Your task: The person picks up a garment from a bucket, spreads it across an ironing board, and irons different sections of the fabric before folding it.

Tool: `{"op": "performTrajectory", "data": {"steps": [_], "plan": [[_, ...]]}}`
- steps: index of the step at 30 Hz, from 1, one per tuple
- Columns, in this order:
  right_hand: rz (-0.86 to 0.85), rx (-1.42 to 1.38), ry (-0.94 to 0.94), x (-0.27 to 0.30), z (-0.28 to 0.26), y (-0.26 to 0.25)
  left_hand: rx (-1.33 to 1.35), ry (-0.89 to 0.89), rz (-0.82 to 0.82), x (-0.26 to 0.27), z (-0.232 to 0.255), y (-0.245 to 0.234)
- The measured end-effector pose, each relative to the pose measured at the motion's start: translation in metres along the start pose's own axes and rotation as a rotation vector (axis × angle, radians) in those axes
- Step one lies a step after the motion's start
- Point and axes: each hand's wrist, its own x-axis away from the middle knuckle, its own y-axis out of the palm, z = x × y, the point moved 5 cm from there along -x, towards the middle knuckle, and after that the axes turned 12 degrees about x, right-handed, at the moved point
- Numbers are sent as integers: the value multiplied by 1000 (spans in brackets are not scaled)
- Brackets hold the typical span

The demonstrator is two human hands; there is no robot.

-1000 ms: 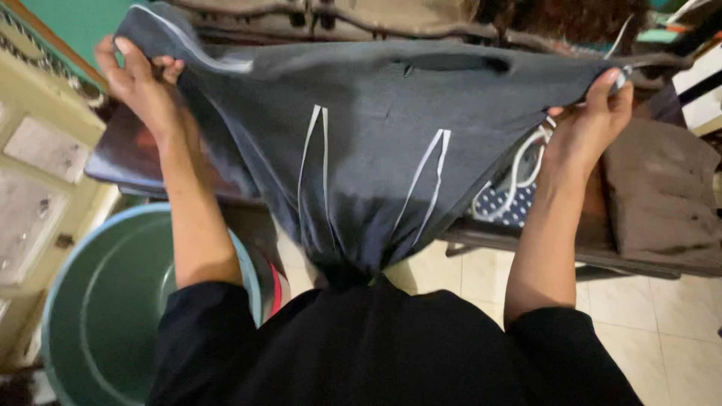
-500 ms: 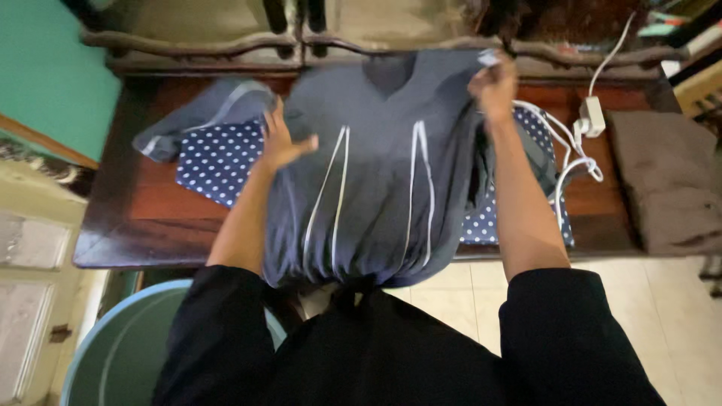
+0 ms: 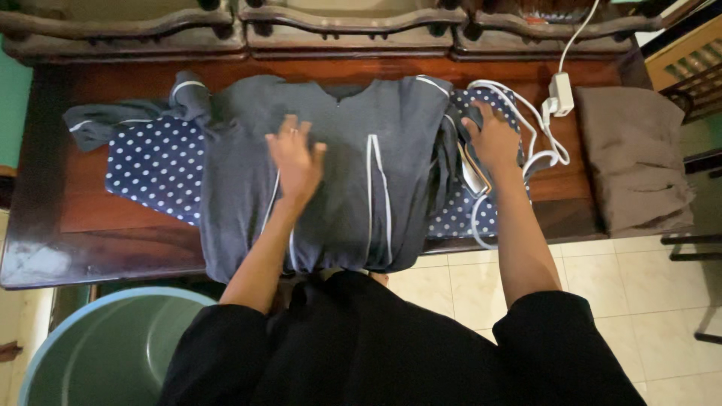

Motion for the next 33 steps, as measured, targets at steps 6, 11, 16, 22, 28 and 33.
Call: {"op": "performTrajectory", "data": {"steps": [6,11,16,22,28,33], "plan": [[-90,138,245,-10,60,19,91,156,-384,7,75,84],[-44,146,224,-15,100,15,-128,-26,-351,-14,58,108],[-66,98,230,-25,114,21,-89,-3,-299,-17,38,107],[-38,96,146,-20,106,23,188,16,-348,-2,-13,77],[-105,289,258,-14,136,47,223,-15,-278,22,-24,-9],[-360,145,-4,-20,127,57,192,19,-361,23,18,15]]}}
